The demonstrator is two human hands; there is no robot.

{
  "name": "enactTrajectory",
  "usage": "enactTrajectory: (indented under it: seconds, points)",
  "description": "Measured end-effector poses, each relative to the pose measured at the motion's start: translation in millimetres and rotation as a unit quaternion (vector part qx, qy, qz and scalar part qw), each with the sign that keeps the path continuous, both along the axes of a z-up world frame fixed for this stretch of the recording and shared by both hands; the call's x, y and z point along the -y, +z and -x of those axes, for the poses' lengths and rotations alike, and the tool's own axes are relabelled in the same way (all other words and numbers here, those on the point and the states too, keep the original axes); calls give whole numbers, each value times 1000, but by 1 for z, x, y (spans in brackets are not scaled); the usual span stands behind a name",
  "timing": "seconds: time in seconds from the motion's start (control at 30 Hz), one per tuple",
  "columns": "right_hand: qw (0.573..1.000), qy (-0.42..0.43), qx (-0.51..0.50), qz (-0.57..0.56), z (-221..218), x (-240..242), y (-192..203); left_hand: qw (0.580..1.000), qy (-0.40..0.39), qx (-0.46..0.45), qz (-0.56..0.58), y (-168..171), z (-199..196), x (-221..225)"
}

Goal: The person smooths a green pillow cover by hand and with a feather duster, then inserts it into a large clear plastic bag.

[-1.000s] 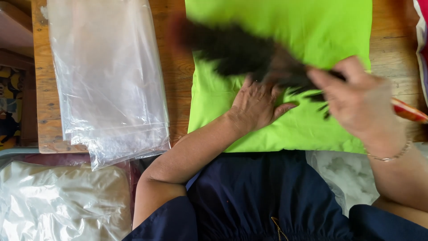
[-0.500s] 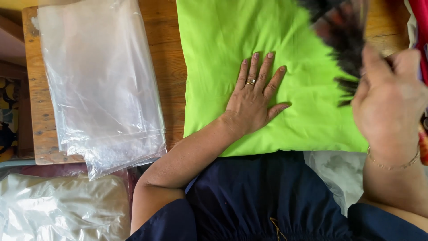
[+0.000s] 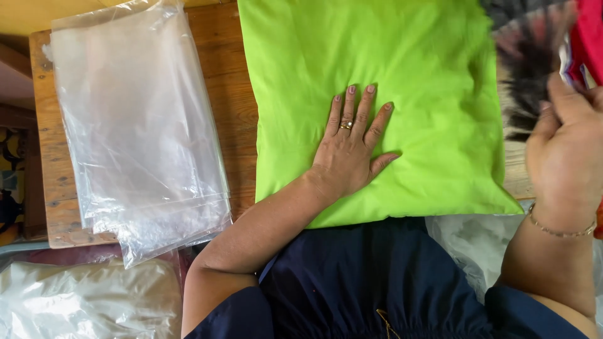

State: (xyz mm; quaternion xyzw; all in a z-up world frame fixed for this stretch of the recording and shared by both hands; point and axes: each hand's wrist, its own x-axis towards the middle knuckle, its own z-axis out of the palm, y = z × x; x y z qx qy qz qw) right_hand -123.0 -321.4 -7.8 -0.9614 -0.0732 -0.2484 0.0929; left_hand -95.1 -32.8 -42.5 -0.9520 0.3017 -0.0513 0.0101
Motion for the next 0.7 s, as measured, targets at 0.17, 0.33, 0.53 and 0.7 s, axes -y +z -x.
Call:
enactTrajectory:
  seconds: [0.17, 0.33, 0.53, 0.7]
  points:
    - [990, 107, -94, -15, 20, -37, 10, 992, -2, 12, 124, -23, 2, 3]
    - [991, -100, -16, 87, -9, 40, -44, 1000, -6, 0, 13, -2, 2, -1]
    - [996, 75, 0, -41, 36, -34, 17, 1000, -3, -19, 15, 0, 2, 1]
    - [981, 75, -161, 78, 1, -38, 1, 988, -22, 43, 148, -12, 1, -3]
